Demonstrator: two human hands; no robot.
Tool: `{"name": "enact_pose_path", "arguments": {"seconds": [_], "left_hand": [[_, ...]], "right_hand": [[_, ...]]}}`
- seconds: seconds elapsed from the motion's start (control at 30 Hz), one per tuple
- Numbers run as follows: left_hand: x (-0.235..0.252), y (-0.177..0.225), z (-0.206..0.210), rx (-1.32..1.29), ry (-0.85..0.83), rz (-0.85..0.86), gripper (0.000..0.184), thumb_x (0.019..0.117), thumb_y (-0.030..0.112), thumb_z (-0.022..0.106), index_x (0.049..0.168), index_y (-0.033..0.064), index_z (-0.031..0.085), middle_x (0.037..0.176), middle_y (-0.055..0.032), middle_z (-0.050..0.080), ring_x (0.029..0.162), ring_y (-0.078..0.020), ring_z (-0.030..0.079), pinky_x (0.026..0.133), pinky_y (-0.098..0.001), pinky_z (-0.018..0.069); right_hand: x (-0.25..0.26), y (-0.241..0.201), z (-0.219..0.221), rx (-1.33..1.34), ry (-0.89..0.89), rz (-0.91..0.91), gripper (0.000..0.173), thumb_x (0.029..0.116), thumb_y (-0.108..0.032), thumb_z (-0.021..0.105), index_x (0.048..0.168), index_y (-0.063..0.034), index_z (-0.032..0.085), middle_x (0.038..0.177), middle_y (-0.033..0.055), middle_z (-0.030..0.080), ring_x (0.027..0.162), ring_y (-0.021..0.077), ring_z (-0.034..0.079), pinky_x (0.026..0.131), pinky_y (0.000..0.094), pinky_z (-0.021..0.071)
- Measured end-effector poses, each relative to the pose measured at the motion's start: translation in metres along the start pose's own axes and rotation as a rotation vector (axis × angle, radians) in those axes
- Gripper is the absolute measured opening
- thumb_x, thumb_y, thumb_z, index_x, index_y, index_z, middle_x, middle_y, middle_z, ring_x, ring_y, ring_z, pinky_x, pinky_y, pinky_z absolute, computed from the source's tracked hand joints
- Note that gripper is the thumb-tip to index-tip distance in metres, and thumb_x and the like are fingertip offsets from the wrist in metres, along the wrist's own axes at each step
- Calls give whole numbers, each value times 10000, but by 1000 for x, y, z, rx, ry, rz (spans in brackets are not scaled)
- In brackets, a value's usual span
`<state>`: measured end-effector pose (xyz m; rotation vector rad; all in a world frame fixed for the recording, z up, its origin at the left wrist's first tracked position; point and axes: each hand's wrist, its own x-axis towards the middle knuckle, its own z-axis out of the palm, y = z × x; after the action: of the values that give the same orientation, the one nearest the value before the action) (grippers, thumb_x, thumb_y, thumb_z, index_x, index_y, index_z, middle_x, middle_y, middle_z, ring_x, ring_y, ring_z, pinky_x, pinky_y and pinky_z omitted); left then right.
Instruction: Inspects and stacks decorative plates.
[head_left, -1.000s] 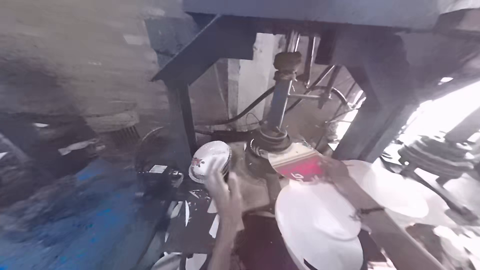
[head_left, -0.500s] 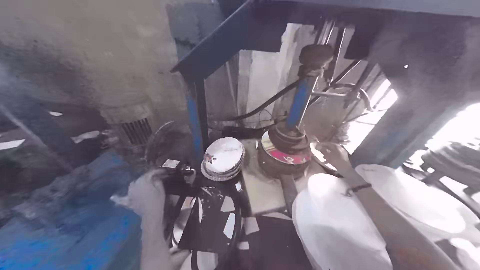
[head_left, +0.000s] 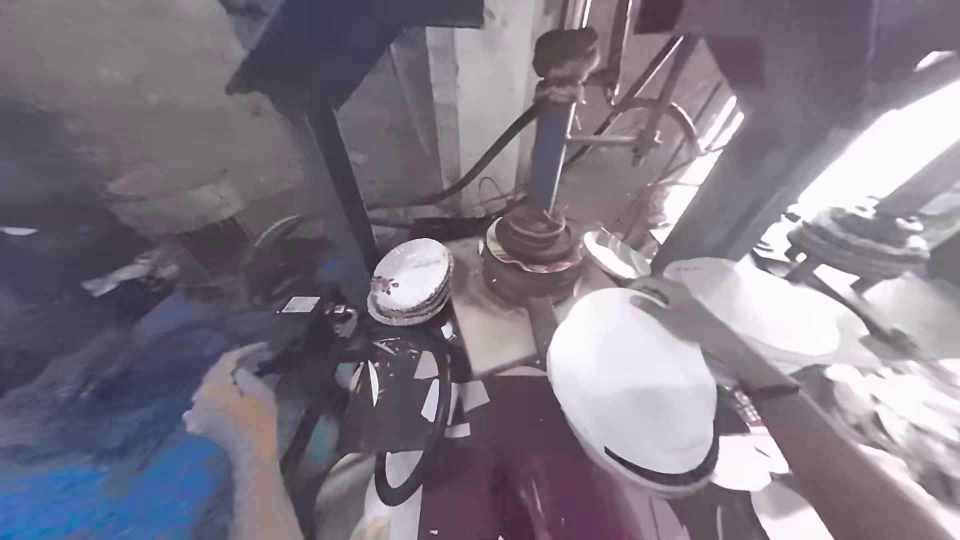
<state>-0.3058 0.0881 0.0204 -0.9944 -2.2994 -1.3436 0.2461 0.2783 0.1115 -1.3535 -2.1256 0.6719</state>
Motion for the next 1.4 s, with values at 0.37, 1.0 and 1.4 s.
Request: {"name": "enact_pose_path", "arguments": {"seconds": [0.37, 1.0, 1.4], "left_hand": [[5, -1, -9, -113, -145, -35, 399, 1048, 62, 314, 1229, -44, 654, 1202, -272, 673, 1170, -456, 615, 1002, -663, 413], [-188, 237, 11, -849, -840, 108, 697, 1053, 314, 394, 1547, -140, 203, 1598, -311, 284, 1486, -299, 340, 1210, -414, 298], [-224, 242, 55, -1044, -824, -112, 579, 998, 70, 387, 1554, -54, 285, 1602, -231, 329, 1428, -194, 424, 1131, -315, 404]], "right_hand": [[-59, -22, 16, -274, -46, 194, 482, 1051, -341, 555, 1394, -2, 570, 1395, 248, 566, 1321, 395, 527, 1135, 559, 374], [-134, -16, 21, -149, 239, 297, 302, 988, -144, 641, 1244, 9, 685, 1186, 255, 668, 1056, 421, 661, 937, 629, 496], [-152, -21, 27, -80, 367, 161, 246, 993, -59, 560, 1176, 22, 703, 995, 192, 724, 870, 310, 711, 818, 525, 566]]}}
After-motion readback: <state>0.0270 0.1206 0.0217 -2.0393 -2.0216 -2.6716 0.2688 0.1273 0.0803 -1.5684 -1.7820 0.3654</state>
